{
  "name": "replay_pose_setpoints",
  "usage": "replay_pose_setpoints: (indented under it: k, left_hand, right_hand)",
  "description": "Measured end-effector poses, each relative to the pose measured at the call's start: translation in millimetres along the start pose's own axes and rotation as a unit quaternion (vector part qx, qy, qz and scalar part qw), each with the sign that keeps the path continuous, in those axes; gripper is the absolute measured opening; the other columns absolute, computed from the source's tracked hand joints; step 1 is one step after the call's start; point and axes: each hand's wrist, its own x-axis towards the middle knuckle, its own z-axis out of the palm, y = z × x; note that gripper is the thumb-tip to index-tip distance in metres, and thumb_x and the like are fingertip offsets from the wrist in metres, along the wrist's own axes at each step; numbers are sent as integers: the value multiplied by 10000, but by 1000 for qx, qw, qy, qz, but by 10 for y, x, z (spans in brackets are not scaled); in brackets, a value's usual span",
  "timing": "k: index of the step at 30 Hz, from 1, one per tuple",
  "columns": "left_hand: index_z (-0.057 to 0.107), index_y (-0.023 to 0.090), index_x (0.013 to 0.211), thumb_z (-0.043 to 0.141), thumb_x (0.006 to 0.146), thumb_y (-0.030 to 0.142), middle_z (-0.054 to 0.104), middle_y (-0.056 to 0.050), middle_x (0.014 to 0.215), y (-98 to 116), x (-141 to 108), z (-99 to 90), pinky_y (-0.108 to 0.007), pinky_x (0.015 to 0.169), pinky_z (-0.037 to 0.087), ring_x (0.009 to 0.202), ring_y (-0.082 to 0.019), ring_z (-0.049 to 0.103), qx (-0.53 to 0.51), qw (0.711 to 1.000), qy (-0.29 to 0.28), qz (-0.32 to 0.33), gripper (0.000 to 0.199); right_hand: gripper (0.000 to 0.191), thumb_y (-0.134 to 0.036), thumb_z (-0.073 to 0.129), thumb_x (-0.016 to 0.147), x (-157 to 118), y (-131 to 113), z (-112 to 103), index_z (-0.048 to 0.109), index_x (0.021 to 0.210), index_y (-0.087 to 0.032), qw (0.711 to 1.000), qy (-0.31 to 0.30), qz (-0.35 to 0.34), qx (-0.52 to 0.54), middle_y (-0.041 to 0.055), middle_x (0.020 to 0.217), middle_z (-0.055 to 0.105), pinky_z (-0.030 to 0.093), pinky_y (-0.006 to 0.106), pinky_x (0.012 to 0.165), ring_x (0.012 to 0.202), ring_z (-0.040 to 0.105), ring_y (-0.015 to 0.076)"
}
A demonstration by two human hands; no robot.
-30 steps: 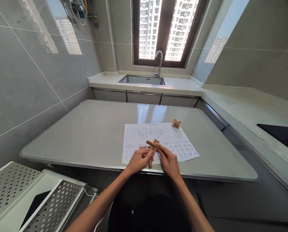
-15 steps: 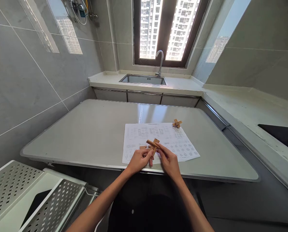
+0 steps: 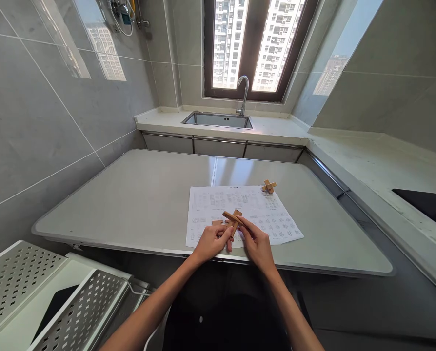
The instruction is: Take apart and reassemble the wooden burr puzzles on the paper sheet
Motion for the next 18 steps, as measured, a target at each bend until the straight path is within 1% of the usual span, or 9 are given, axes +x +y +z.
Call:
replay_pose_setpoints:
  k: [3,6,9,12,15,18]
  left_hand:
    - [718,179,727,554,1018,574,724,-29,599,-5,4,2,-278,685,485,622,-174,632,-13,1000,15,6,517]
    - [729,167,821,540,1019,596,735,-33,684,-30,11,3,-270,608,462,531,-136,529,-34,998,45,8,509]
    - [706,168,883,503,1033,612,712,-20,737,-70,17,-2,-265,584,460,489,-106,459,-56,994,90,10,511]
    - [681,178,903,496,1040,611,674,-1,742,-104,22,-6,-258,587,461,488,-95,457,-71,990,124,14,491]
    - [686,182,969,509,1041,602,666,6,747,-122,30,-2,-250,555,436,475,-89,453,-78,988,132,16,461]
    - [683,185,1047,523,1040,591,660,12,738,-138,39,7,-244,543,426,469,-88,456,-83,987,134,17,437]
  right_hand:
    - [424,-414,581,1037,1,33,15,662,1429,-273,1000,5,-10,3,103,1410,713,568,489,1067,1271,697,307]
    - [524,-391,608,1020,9,87,27,545,1526,-270,999,31,-30,-10,127,1408,683,587,482,1036,1223,703,286]
    - [536,-365,610,1013,19,137,36,512,1529,-261,996,41,-55,-58,136,1385,668,579,501,1037,1222,679,285]
    - [481,-344,583,1020,24,162,58,545,1492,-262,988,4,-98,-119,134,1437,639,527,545,1109,1331,604,310]
    - [481,-316,555,1028,23,167,93,543,1506,-272,974,-39,-131,-179,111,1482,627,456,588,1175,1425,519,332]
    - [446,-301,543,1037,23,167,119,574,1480,-270,965,-64,-139,-213,95,1447,663,428,608,1179,1440,483,351]
